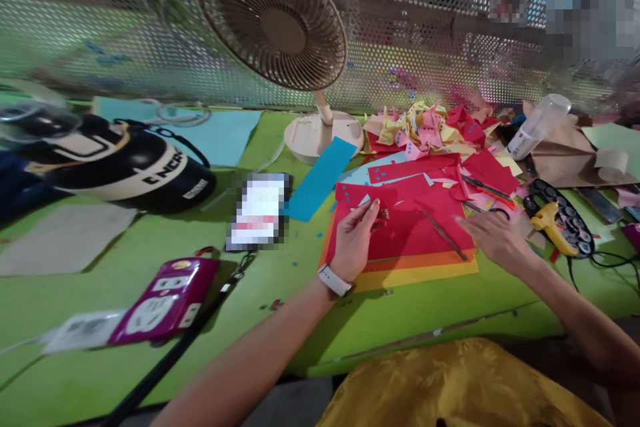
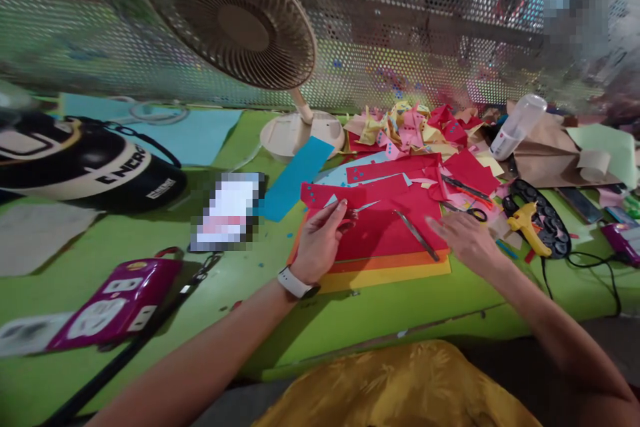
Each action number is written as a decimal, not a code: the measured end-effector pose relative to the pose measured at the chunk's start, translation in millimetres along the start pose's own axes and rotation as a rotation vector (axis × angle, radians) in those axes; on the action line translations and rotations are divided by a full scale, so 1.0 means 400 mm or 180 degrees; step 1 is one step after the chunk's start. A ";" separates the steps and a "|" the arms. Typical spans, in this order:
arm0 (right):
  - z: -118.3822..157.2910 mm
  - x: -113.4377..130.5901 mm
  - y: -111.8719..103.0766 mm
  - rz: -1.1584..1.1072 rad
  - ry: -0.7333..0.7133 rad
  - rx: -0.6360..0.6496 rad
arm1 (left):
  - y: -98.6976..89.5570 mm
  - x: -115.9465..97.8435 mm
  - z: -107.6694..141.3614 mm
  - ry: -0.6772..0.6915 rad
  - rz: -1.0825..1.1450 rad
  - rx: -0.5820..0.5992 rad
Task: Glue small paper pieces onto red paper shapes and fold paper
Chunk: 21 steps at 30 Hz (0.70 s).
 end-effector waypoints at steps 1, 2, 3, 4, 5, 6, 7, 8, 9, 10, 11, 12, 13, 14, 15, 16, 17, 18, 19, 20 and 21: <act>0.034 -0.036 -0.014 0.0075 0.0299 -0.0017 | 0.001 -0.002 0.001 -0.0019 0.0051 -0.0036; 0.073 -0.080 -0.031 0.0225 0.0707 -0.0067 | 0.003 -0.002 0.002 -0.0046 0.0118 -0.0073; 0.115 -0.125 -0.043 0.0431 0.1143 -0.0034 | 0.004 -0.002 0.002 -0.0085 0.0192 -0.0098; 0.167 -0.181 -0.055 0.0716 0.1862 0.0062 | 0.006 -0.001 0.002 -0.0124 0.0265 -0.0112; 0.220 -0.227 -0.057 0.0941 0.2451 0.0337 | 0.008 0.000 0.002 -0.0160 0.0327 -0.0112; 0.267 -0.261 -0.048 0.1058 0.2849 0.0733 | 0.010 0.001 0.002 -0.0185 0.0376 -0.0107; 0.306 -0.284 -0.033 0.1042 0.3065 0.1141 | 0.012 0.003 0.001 -0.0210 0.0415 -0.0090; 0.338 -0.300 -0.016 0.0930 0.3199 0.1435 | 0.013 0.003 0.001 -0.0230 0.0450 -0.0071; 0.358 -0.311 -0.003 0.0821 0.3239 0.1563 | 0.014 0.004 0.001 -0.0246 0.0482 -0.0052; 0.368 -0.320 0.005 0.0752 0.3193 0.1496 | 0.015 0.005 0.001 -0.0258 0.0513 -0.0038; 0.372 -0.327 0.012 0.0664 0.3096 0.1369 | 0.015 0.005 0.001 -0.0272 0.0537 -0.0023; 0.375 -0.335 0.018 0.0605 0.3023 0.1227 | 0.016 0.005 0.002 -0.0274 0.0556 -0.0007; 0.377 -0.344 0.025 0.0533 0.2955 0.1142 | 0.016 0.005 0.002 -0.0265 0.0565 0.0011; 0.381 -0.355 0.034 0.0453 0.2935 0.1119 | 0.017 0.004 0.002 -0.0248 0.0560 0.0031; 0.386 -0.365 0.042 0.0376 0.2953 0.1137 | 0.017 0.003 0.002 -0.0224 0.0541 0.0054; 0.390 -0.375 0.049 0.0302 0.2996 0.1168 | 0.018 0.002 0.003 -0.0198 0.0508 0.0077; 0.393 -0.382 0.053 0.0257 0.3067 0.1187 | 0.019 0.001 0.003 -0.0177 0.0468 0.0098; 0.393 -0.386 0.054 0.0257 0.3149 0.1195 | 0.019 0.000 0.003 -0.0161 0.0425 0.0108; 0.392 -0.386 0.052 0.0304 0.3231 0.1207 | 0.019 -0.001 0.004 -0.0158 0.0382 0.0112; 0.389 -0.380 0.048 0.0389 0.3315 0.1218 | 0.018 -0.001 0.005 -0.0157 0.0346 0.0099; 0.386 -0.372 0.041 0.0502 0.3406 0.1211 | 0.017 -0.002 0.006 -0.0160 0.0317 0.0078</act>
Point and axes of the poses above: each hand's wrist, its own z-axis away from the middle knuckle, its own y-axis out of the palm, x = y × z, the point moved 7 cm from there along -z, towards the middle knuckle, and after that the axes turned 9 degrees about z, right-handed, at the moved point
